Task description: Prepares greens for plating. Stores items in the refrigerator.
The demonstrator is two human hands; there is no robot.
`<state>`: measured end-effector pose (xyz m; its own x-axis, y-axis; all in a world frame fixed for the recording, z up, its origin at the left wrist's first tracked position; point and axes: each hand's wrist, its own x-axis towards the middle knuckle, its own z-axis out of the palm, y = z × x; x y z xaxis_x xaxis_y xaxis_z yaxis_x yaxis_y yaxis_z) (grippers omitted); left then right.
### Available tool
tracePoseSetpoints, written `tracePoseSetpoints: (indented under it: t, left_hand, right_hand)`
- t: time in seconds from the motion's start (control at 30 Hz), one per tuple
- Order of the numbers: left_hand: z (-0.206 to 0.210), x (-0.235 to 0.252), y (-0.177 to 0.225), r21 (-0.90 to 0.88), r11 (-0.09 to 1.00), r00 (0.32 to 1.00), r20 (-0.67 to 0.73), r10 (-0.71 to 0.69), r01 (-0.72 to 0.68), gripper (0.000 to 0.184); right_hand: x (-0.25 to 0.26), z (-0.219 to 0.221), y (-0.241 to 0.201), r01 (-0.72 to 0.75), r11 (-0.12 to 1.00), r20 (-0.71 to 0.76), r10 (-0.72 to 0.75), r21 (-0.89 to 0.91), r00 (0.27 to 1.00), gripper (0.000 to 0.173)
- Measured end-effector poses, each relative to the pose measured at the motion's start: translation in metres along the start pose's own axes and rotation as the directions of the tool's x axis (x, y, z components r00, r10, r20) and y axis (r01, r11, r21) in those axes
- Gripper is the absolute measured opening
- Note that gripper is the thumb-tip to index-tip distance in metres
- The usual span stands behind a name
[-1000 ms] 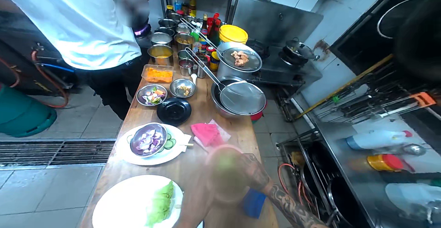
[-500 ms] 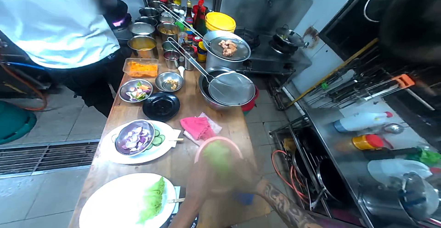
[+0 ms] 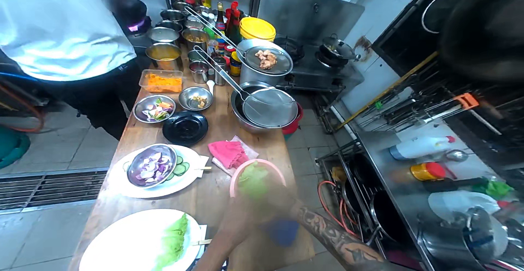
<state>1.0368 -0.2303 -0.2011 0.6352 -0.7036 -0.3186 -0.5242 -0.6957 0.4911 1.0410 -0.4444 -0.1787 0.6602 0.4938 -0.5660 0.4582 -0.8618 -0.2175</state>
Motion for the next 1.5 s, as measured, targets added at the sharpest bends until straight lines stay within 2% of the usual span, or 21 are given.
tracePoseSetpoints:
  t: [0.07, 0.13, 0.17, 0.23, 0.33, 0.43, 0.53, 0.57, 0.7, 0.8, 0.9, 0.97, 1.0, 1.07, 1.13, 1.2, 1.23, 1.3, 1.37, 1.43, 1.5]
  left_hand:
    - [0.000, -0.001, -0.004, 0.059, 0.998, 1.000, 0.031, -0.005, 0.003, 0.054]
    - [-0.004, -0.006, -0.007, 0.072, 0.997, 0.999, 0.033, -0.029, 0.026, 0.057]
    - [-0.008, -0.009, -0.009, 0.068, 0.997, 0.998, 0.032, -0.044, 0.042, 0.059]
    - [-0.011, -0.014, -0.013, 0.023, 0.998, 0.998, -0.027, -0.056, 0.057, 0.061]
    - [-0.011, -0.016, -0.016, -0.227, 0.971, 0.969, -0.212, -0.130, 0.081, 0.063]
    - [-0.017, -0.010, -0.006, -0.616, 0.787, 0.930, -0.305, -0.203, -0.030, 0.061]
    - [-0.054, -0.009, 0.028, -0.884, 0.467, 0.968, -0.098, -0.230, 0.022, 0.045]
    - [-0.062, -0.007, 0.034, -0.905, 0.420, 0.969, -0.040, -0.246, 0.069, 0.042]
    - [-0.029, 0.015, 0.008, -0.898, 0.441, 0.950, -0.123, -0.287, 0.016, 0.034]
    - [-0.024, 0.020, -0.009, -0.803, 0.597, 0.931, -0.222, -0.290, -0.005, 0.030]
    - [-0.035, 0.009, -0.009, -0.641, 0.767, 0.929, -0.300, -0.217, -0.028, 0.026]
    - [-0.037, 0.004, -0.006, -0.610, 0.791, 0.931, -0.313, -0.188, -0.046, 0.031]
    - [-0.040, 0.002, -0.002, -0.647, 0.761, 0.942, -0.280, -0.187, -0.041, 0.039]
    - [-0.051, 0.000, 0.012, -0.761, 0.647, 0.963, -0.143, -0.229, 0.041, 0.049]
    - [-0.056, 0.002, 0.025, -0.852, 0.507, 0.940, -0.052, -0.336, 0.134, 0.044]
    - [-0.038, 0.006, 0.024, -0.907, 0.417, 0.908, -0.116, -0.402, 0.068, 0.032]
    - [-0.029, 0.006, 0.020, -0.927, 0.375, 0.903, -0.153, -0.401, 0.010, 0.028]
    - [-0.020, 0.006, 0.011, -0.954, 0.293, 0.912, -0.171, -0.373, -0.059, 0.029]
    - [-0.020, 0.004, 0.004, -0.965, 0.254, 0.932, -0.144, -0.334, -0.058, 0.030]
    - [-0.022, 0.003, 0.002, -0.960, 0.277, 0.943, -0.124, -0.308, -0.035, 0.031]
    - [-0.026, 0.000, 0.000, -0.967, 0.255, 0.937, -0.116, -0.329, -0.031, 0.027]
  right_hand:
    - [0.000, -0.007, 0.005, 0.041, 0.999, -0.059, -0.039, 0.030, 0.997, 0.021]
    - [-0.011, -0.020, 0.015, 0.053, 0.963, -0.172, -0.007, 0.264, 0.985, 0.022]
    - [-0.020, -0.024, 0.019, 0.076, 0.891, -0.256, 0.046, 0.448, 0.966, 0.022]
    - [-0.033, -0.027, 0.025, 0.159, 0.638, -0.355, 0.191, 0.754, 0.915, 0.024]
    - [-0.037, -0.023, 0.026, 0.229, 0.267, -0.315, 0.345, 0.936, 0.884, 0.019]
    - [-0.031, -0.010, 0.022, 0.295, 0.066, -0.296, 0.405, 0.953, 0.865, 0.018]
    - [-0.030, -0.006, 0.011, 0.343, -0.024, -0.302, 0.415, 0.939, 0.858, 0.019]
    - [-0.029, -0.006, 0.008, 0.353, -0.028, -0.308, 0.426, 0.935, 0.851, 0.019]
    - [-0.027, 0.004, 0.006, 0.309, 0.038, -0.289, 0.479, 0.950, 0.829, 0.030]
    - [-0.022, 0.014, 0.008, 0.342, 0.197, -0.394, 0.500, 0.919, 0.771, 0.021]
    - [-0.026, 0.009, -0.004, 0.310, 0.560, -0.611, 0.497, 0.768, 0.617, 0.017]
    - [-0.030, 0.006, -0.014, 0.213, 0.857, -0.822, 0.335, 0.469, 0.460, 0.014]
    - [-0.032, 0.005, -0.020, 0.145, 0.941, -0.885, 0.226, 0.307, 0.406, 0.013]
    - [-0.039, 0.004, -0.038, 0.078, 0.989, -0.915, 0.087, 0.127, 0.393, 0.014]
    - [-0.041, 0.011, -0.050, 0.044, 0.999, -0.930, -0.002, 0.015, 0.367, 0.016]
    - [-0.042, 0.024, -0.057, 0.074, 0.995, -0.936, 0.042, 0.072, 0.349, 0.016]
    - [-0.041, 0.031, -0.062, 0.118, 0.973, -0.931, 0.151, 0.199, 0.332, 0.017]
    - [-0.035, 0.041, -0.075, 0.206, 0.770, -0.783, 0.523, 0.604, 0.337, 0.032]
    - [-0.029, 0.035, -0.082, 0.262, 0.341, -0.429, 0.760, 0.903, 0.488, 0.043]
    - [-0.022, 0.021, -0.085, 0.308, -0.006, -0.179, 0.804, 0.951, 0.568, 0.036]
    - [-0.017, 0.003, -0.090, 0.389, -0.218, -0.052, 0.816, 0.895, 0.576, 0.021]
